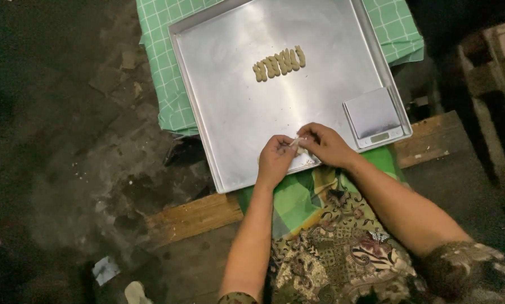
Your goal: Shaping small pieces of dough into thin strips and arranging them on a baking tray.
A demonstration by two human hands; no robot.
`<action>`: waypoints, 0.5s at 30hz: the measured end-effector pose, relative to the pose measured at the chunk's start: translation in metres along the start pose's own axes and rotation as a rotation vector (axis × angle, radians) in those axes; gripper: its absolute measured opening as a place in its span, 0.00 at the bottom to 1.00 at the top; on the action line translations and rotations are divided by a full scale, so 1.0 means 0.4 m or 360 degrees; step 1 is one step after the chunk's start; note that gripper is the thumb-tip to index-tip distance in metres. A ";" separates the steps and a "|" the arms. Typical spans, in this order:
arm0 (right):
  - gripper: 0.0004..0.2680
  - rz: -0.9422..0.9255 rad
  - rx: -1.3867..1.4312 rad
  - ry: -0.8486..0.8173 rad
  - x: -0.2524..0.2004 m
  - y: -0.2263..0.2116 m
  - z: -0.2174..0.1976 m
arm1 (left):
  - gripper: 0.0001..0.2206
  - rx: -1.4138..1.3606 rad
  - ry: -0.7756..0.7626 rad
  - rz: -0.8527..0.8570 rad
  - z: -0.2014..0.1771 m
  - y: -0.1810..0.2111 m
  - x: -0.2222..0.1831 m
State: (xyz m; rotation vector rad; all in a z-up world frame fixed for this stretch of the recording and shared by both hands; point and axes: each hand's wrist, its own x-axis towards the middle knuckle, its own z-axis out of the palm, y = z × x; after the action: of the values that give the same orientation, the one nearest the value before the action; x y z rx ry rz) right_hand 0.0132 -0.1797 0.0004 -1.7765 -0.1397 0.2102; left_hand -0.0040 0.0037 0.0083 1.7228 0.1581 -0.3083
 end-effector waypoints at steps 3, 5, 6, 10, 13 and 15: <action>0.06 -0.0036 -0.0157 0.0004 -0.004 0.039 0.010 | 0.12 -0.0044 -0.0047 0.0024 -0.006 0.012 -0.003; 0.06 -0.0026 -0.0170 0.0035 -0.001 0.043 0.013 | 0.08 -0.0012 -0.0024 0.0082 -0.003 0.000 0.006; 0.06 -0.0016 -0.0182 0.0066 -0.001 0.045 0.014 | 0.06 0.0022 0.0000 0.0140 0.000 -0.007 0.009; 0.10 0.0046 0.0078 0.0035 -0.012 -0.030 0.006 | 0.07 0.0044 0.0049 0.0041 -0.008 0.016 -0.006; 0.07 -0.0021 -0.0071 0.0006 0.001 0.032 0.005 | 0.09 0.0084 0.0008 -0.0005 -0.005 0.037 -0.011; 0.06 -0.0100 -0.0172 0.0033 0.005 0.044 0.003 | 0.08 0.0157 0.0019 0.0075 0.001 0.026 0.001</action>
State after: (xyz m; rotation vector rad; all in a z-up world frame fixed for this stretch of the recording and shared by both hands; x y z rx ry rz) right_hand 0.0146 -0.1820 -0.0171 -1.8781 -0.1949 0.1410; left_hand -0.0007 0.0017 0.0177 1.8237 0.1124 -0.2747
